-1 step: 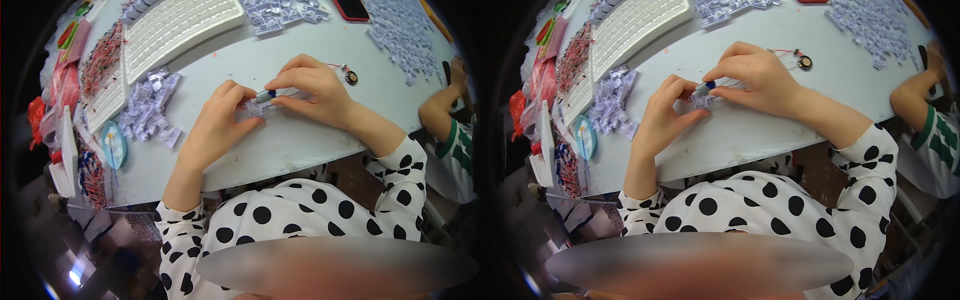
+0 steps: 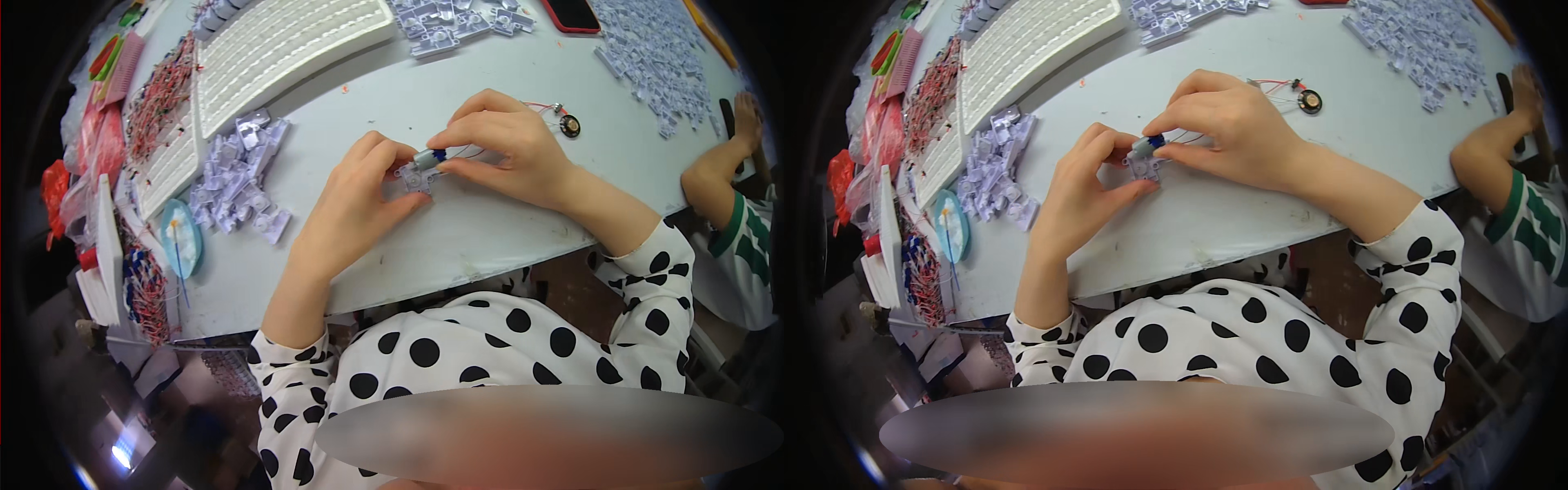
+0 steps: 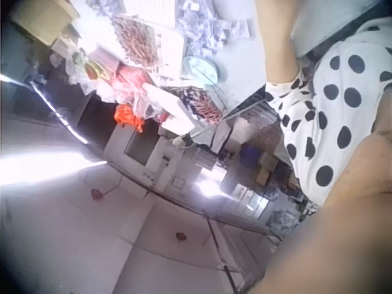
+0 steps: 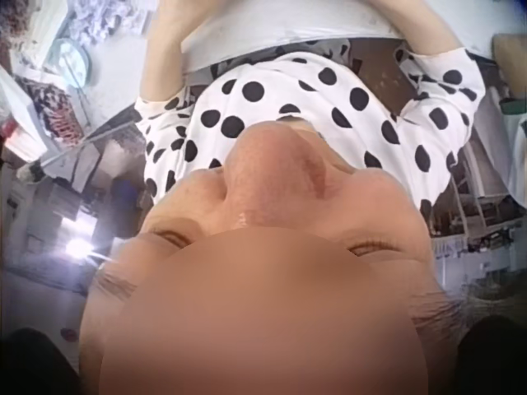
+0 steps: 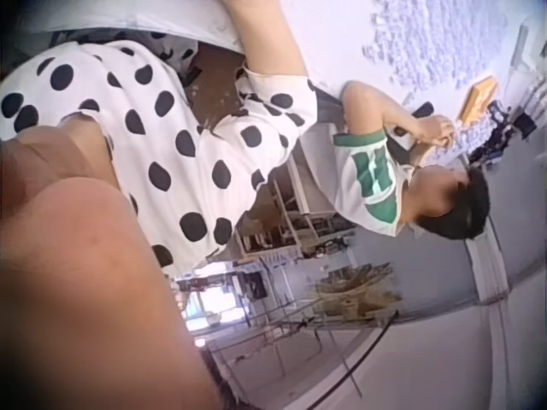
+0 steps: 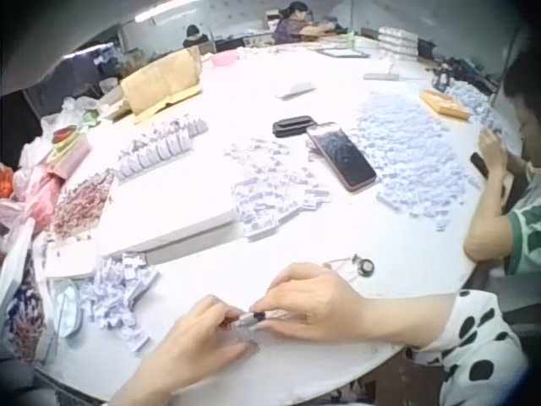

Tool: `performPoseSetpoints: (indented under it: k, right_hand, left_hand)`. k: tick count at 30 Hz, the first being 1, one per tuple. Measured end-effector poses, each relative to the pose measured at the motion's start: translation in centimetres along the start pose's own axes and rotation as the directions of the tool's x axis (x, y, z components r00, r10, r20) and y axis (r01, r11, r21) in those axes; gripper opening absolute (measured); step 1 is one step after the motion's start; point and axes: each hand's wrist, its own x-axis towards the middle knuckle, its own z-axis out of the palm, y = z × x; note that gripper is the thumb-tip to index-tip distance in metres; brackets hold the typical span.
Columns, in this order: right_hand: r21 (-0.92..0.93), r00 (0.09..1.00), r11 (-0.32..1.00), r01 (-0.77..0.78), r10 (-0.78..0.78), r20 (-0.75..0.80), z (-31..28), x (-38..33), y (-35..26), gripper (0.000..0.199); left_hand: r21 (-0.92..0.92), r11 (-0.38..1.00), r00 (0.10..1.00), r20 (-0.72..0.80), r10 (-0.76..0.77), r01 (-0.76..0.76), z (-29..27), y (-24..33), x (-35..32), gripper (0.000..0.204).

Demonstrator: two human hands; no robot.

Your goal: The person assembles small electronic toy components by hand, including small motors, wires, and plastic housings, taking them from a component tray and fitting them together.

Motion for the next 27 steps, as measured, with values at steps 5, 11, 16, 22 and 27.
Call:
performPoseSetpoints:
  k: [5, 11, 16, 22, 27]
  right_hand:
    - [-0.209, 0.999, 0.977, 0.036, -0.033, 0.018, 0.27, -0.39, 0.22, 0.032]
    - [-0.233, 1.0, 0.972, 0.021, -0.016, 0.021, 0.49, -0.37, -0.42, 0.03]
    - [-0.225, 1.0, 0.974, 0.005, -0.003, 0.012, 0.66, -0.7, -0.3, 0.026]
    - [-0.21, 1.0, 0.978, -0.003, 0.001, -0.009, 0.73, -0.76, -0.02, 0.022]
    - [-0.253, 1.0, 0.967, -0.017, 0.022, 0.016, 0.44, -0.32, -0.32, 0.022]
  left_hand:
    - [-0.038, 0.999, 0.999, -0.027, 0.024, -0.025, 0.36, -0.46, 0.24, 0.036]
    - [-0.016, 1.0, 0.998, -0.063, 0.001, -0.002, 0.73, -0.34, 0.05, 0.039]
    - [0.008, 1.0, 0.999, -0.051, 0.007, -0.007, 0.7, -0.08, 0.09, 0.038]
    - [0.006, 1.0, 0.998, -0.067, 0.016, -0.016, 0.87, -0.05, -0.08, 0.038]
    - [0.011, 1.0, 0.998, -0.058, 0.017, -0.016, 0.67, -0.23, -0.14, 0.039]
